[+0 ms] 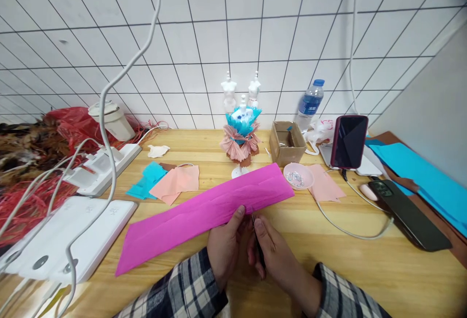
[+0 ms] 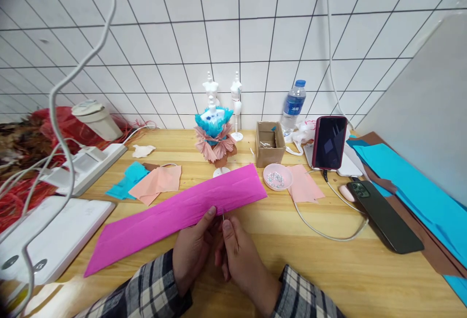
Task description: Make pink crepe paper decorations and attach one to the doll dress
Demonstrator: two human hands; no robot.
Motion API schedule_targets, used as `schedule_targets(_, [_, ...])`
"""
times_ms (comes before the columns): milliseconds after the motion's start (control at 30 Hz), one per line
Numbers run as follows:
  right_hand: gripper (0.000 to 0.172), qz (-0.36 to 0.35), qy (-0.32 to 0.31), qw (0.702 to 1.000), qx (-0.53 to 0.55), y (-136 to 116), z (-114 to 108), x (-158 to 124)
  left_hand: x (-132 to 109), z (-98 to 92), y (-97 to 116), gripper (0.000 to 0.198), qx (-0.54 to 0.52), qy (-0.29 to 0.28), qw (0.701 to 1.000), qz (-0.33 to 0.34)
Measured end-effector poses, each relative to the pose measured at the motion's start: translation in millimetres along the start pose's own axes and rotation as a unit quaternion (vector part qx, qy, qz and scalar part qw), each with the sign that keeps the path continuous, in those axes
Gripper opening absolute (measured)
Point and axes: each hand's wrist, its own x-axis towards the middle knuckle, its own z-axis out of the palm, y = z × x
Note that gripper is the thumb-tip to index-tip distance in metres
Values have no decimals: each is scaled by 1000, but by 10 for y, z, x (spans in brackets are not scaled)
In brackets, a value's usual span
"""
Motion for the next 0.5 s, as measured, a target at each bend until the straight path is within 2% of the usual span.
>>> schedule_targets(500, [58, 15, 33, 999, -26, -54, 22, -20, -9, 11, -10, 21, -43, 32, 998, -19])
